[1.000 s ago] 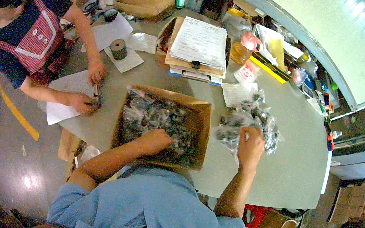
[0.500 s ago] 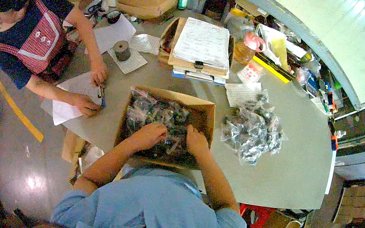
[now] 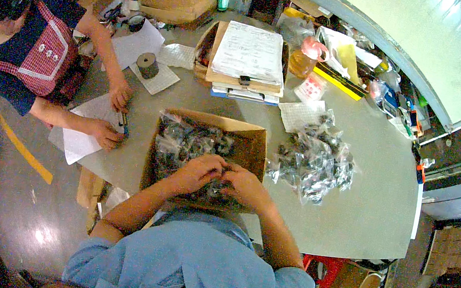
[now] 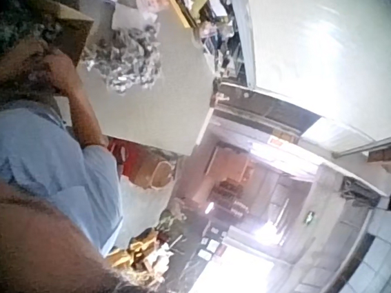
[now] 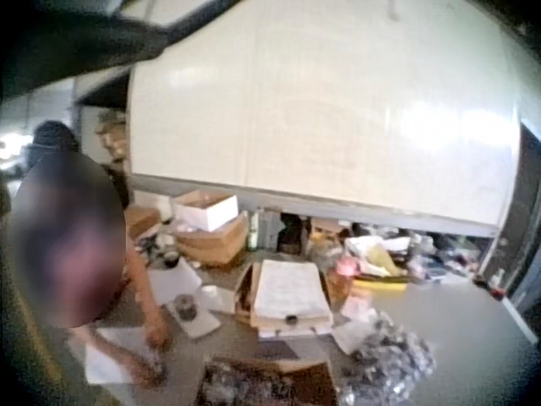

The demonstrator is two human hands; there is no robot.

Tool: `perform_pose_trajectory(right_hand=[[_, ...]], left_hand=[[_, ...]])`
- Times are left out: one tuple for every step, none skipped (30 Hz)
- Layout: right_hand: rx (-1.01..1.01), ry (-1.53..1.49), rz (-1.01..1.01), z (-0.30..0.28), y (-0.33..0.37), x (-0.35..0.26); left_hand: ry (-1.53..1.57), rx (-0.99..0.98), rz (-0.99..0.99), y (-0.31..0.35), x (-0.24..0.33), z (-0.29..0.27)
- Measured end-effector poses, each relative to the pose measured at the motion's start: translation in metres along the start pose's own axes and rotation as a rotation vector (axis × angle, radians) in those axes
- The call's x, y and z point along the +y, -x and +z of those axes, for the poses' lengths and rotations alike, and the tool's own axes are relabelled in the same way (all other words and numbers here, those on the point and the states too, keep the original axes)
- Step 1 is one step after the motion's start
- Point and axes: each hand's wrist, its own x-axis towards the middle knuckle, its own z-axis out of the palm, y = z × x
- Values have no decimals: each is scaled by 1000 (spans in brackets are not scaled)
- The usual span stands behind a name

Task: The person takes small plastic bags containing metal parts out of a box and places them onto a table, while another person handles a clipboard and documents.

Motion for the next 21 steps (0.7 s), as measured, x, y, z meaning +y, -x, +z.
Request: perform_pose_trajectory(right_hand=[[-49, -43, 56, -5, 3, 0], [-99, -87, 111, -11, 8, 2], [-46, -44, 221, -18, 18, 7], [7, -4, 335, -27, 32, 16], [129, -27, 466, -42, 42, 18], [253, -47, 599, -59, 50, 17], [400, 97, 617, -73, 56, 20], [545, 243, 630, -82, 58, 21], [610, 391, 673, -84, 54, 17], [671, 539, 710, -83, 46, 12], [731, 688, 744, -81, 38, 8], [695, 542, 625, -73, 32, 12], [654, 396, 504, -61, 24, 18], [478, 217, 463, -48, 14, 20], [303, 36, 420, -30, 2, 19], [211, -67, 406, -2, -7, 31], [119, -172, 386, 22, -19, 36], [40, -115, 541, 32, -38, 25], [-39, -55, 666, 38, -55, 15], [-7, -38, 614, 50, -59, 20], [24, -20, 562, 70, -62, 34]], left_hand=[[54, 32, -82, -1, 4, -5], [107, 65, -165, -1, 5, -10], [20, 36, -209, 1, 1, -17], [-65, 1, -253, 3, -6, -26], [-150, -33, -301, 8, -10, -32], [-275, -142, -256, 14, -14, -34], [-398, -250, -208, 20, -17, -36], [-520, -357, -159, 26, -18, -35], [-617, -344, -121, 28, -14, -33], [-715, -328, -86, 30, -9, -29], [-812, -311, -51, 31, -6, -27], [-764, -351, -106, 30, -7, -25], [-716, -390, -164, 29, -11, -23], [-666, -429, -222, 29, -14, -22], [-645, -437, -217, 28, -16, -21], [-622, -441, -211, 28, -19, -21], [-604, -445, -209, 29, -22, -23], [-607, -417, -181, 32, -26, -24], [-611, -390, -150, 35, -29, -26], [-614, -365, -119, 38, -33, -27], [-555, -306, -98, 41, -39, -27]])
